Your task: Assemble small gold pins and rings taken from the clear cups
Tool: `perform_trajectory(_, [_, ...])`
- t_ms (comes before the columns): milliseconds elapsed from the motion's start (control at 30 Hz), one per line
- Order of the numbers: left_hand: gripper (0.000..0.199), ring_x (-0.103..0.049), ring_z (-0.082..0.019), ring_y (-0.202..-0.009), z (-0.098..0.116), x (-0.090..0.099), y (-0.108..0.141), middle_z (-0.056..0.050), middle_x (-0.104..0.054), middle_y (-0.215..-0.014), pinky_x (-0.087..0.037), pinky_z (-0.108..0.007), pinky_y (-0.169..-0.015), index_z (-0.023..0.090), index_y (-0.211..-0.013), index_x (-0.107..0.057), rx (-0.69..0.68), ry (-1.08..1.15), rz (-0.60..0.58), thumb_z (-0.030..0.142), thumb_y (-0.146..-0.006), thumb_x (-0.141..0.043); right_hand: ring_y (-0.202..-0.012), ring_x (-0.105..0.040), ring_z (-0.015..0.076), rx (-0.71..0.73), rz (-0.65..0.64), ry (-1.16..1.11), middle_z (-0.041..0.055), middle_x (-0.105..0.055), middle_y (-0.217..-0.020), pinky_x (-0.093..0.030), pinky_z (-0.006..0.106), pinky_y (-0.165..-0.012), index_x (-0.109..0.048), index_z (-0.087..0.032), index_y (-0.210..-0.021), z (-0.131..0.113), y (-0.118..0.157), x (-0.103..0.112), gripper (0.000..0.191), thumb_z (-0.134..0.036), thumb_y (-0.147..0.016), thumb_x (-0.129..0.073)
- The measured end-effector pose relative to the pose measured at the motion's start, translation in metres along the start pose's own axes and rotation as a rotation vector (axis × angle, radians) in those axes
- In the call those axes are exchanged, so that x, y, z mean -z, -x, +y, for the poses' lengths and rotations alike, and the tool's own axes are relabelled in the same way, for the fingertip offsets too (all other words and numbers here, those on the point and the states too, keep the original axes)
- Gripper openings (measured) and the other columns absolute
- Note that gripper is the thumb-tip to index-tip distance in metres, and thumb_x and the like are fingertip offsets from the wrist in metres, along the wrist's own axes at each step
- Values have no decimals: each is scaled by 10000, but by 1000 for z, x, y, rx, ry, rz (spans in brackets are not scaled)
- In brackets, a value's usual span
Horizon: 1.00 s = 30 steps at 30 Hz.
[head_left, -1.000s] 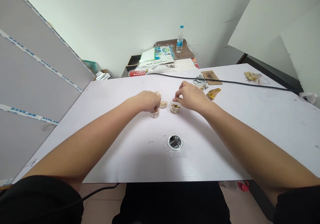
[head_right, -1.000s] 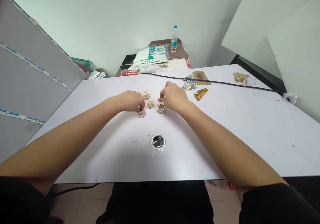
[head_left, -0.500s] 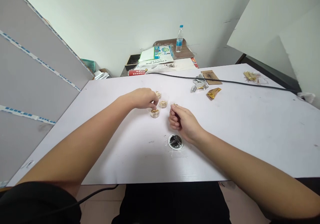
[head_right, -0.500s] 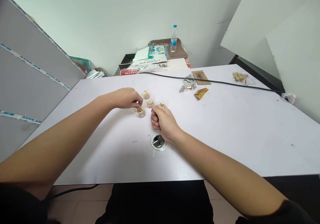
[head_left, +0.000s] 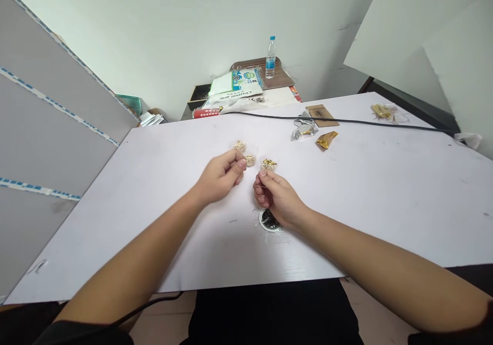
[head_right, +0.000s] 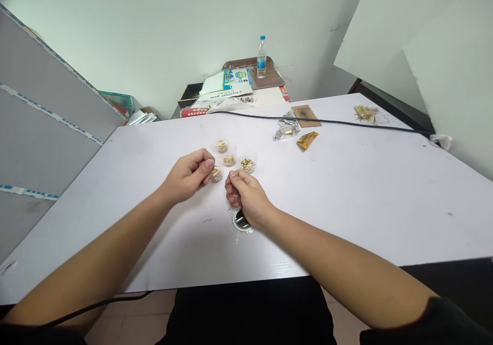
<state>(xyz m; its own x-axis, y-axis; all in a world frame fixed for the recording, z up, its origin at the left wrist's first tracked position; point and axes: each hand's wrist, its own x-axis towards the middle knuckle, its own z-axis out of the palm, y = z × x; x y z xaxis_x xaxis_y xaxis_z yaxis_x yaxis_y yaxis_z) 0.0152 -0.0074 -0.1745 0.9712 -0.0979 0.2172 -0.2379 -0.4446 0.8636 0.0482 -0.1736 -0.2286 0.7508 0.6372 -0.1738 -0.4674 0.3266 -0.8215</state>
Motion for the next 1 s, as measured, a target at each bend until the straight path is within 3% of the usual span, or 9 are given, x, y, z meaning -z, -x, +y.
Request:
perform_trajectory(167, [339, -483, -74, -421, -14, -32, 17, 18, -544, -562, -376, -196, -398, 148, -864, -506, 1, 245, 48, 457, -997, -461, -479, -386, 53, 60, -7, 1, -44, -468, -628, -238, 205, -449, -516, -165, -772, -1, 0, 2, 478, -581, -738, -749])
perform_trajectory(267, [274, -590, -83, -488, -22, -32, 22, -49, -648, -808, -469, -212, -405, 139, -852, -515, -88, 282, 155, 384, -973, -536, -476, -386, 51, 71, 12, 8, -46, -472, -619, -248, 205, -453, -507, -165, -755, -2, 0, 3, 464, -557, -744, -756])
perform_trajectory(367, [292, -638, -87, -539, -27, -28, 27, -91, -650, -999, -525, -224, -427, 129, -745, -474, -108, 284, 191, 312, -942, -588, -482, -395, 54, 49, 28, 12, -45, -483, -634, -250, 204, -451, -517, -171, -778, -2, 0, 3, 464, -560, -729, -766])
perform_trajectory(633, [231, -580, -77, -474, -35, -31, 29, 10, -592, -716, -505, -211, -429, 152, -863, -477, 20, 410, 44, 332, -942, -598, -503, -397, 57, 14, 6, 23, -40, -491, -659, -241, 203, -456, -500, -177, -775, 3, 1, 4, 450, -516, -727, -793])
perform_trajectory(867, [372, -533, -67, -431, -35, -33, 26, 41, -576, -638, -447, -174, -381, 147, -1033, -526, 149, 597, 28, 415, -858, -715, -507, -412, 58, -5, -8, 6, -34, -513, -665, -254, 198, -459, -500, -169, -765, 4, 1, 5, 446, -510, -747, -788])
perform_trajectory(1000, [403, -532, -81, -410, -35, -32, 25, 25, -569, -564, -430, -177, -351, 122, -880, -573, 223, 669, 42, 465, -794, -767, -504, -413, 59, -14, -17, -5, -35, -503, -650, -257, 196, -455, -504, -168, -758, 4, 1, 4, 414, -483, -776, -773])
